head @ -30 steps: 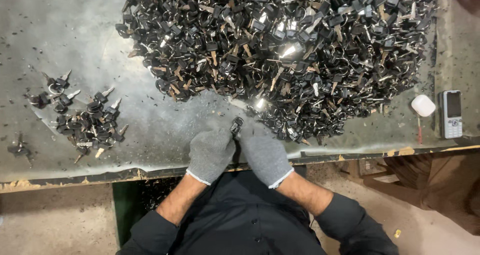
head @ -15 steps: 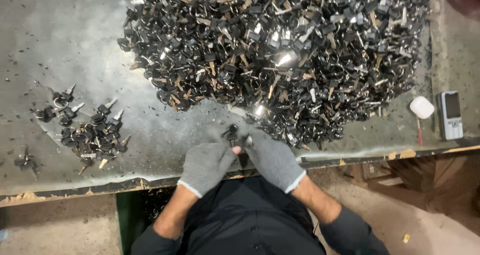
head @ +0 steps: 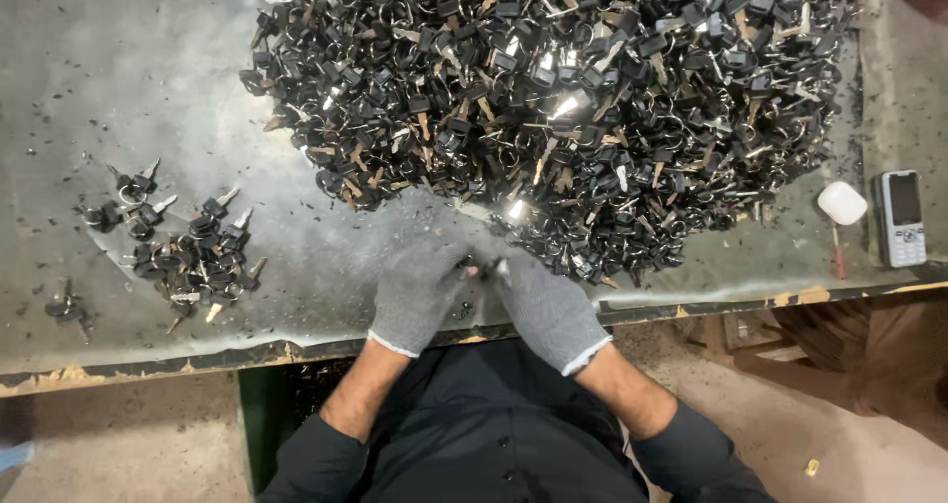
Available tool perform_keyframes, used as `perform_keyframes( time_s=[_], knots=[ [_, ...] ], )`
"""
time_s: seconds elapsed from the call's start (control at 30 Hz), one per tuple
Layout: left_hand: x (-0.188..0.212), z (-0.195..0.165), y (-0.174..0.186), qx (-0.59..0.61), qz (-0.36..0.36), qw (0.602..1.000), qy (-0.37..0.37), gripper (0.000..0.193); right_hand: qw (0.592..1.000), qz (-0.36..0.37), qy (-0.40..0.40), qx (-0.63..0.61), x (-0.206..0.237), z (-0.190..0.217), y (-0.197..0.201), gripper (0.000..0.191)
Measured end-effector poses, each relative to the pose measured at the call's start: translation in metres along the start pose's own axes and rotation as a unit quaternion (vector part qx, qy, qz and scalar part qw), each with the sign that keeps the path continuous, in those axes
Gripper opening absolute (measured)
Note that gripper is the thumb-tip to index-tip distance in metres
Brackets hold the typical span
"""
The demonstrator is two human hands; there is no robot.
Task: The person, wearing gloves, picks keys one at a time from a large pile on a workbench and places selected keys into a smaller pile on the left side of the table, continuing the sorting throughout the clip.
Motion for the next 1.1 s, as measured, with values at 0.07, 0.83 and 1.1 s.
perform_keyframes(
  time_s=[0.07, 0.83, 1.1],
  knots=[
    [0.003, 0.008, -0.005, 0.081, 0.010, 0.994, 0.079, 0.024, 0.982, 0.095, 0.100, 0.129, 0.001, 0.007, -0.010, 0.031],
    [0.007, 0.009, -0.016, -0.132, -0.069, 0.985, -0.088, 0.016, 0.985, -0.149, 0.077, 0.034, -0.013, 0.018, 0.008, 0.033],
    [0.000, -0.010, -0.018, -0.139, -0.040, 0.987, -0.072, 0.018, 0.982, -0.155, 0.071, -0.077, -0.006, -0.002, 0.006, 0.025]
  ],
)
Point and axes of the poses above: each hand's wrist, its own x-axis away from the middle knuckle, its own y-axis out of the back of the hand, z = x × y, the point moved 5 cm from there along -x, towards the middle knuckle, and after that the axes turned 1 degree about z, right-handed, at the moved point
